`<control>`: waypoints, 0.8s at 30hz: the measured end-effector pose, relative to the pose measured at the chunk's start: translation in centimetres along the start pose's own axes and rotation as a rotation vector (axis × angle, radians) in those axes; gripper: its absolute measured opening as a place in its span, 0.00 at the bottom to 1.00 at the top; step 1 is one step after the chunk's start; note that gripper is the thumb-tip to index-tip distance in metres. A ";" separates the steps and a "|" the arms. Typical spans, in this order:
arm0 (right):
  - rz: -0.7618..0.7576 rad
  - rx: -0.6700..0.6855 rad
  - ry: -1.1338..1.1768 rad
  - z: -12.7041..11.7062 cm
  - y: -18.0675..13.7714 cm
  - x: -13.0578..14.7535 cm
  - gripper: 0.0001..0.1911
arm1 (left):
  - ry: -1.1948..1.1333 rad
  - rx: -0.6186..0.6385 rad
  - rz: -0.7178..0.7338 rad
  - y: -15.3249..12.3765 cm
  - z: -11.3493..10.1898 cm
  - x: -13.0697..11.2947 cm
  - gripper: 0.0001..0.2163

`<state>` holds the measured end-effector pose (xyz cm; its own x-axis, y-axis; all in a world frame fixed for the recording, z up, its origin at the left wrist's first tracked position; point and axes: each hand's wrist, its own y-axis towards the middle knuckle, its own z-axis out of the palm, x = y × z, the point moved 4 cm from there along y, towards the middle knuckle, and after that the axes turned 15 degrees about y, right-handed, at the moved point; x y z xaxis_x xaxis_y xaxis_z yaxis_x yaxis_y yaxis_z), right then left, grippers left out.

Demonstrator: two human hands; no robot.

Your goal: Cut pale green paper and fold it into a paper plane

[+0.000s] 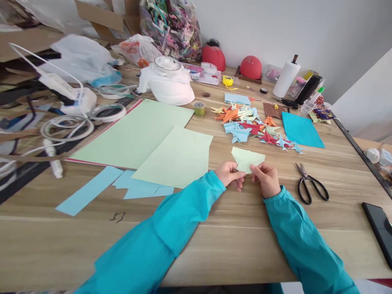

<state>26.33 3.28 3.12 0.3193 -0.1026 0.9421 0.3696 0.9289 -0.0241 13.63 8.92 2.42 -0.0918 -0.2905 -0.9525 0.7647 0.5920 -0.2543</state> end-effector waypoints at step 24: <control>0.037 0.071 -0.017 0.5 -0.2 0.0 0.22 | 0.009 -0.040 -0.027 -0.2 0.3 -0.5 0.20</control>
<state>25.87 3.30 3.32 0.3163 -0.0624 0.9466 0.2949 0.9549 -0.0356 13.72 8.76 2.96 -0.1178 -0.3005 -0.9465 0.7359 0.6135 -0.2864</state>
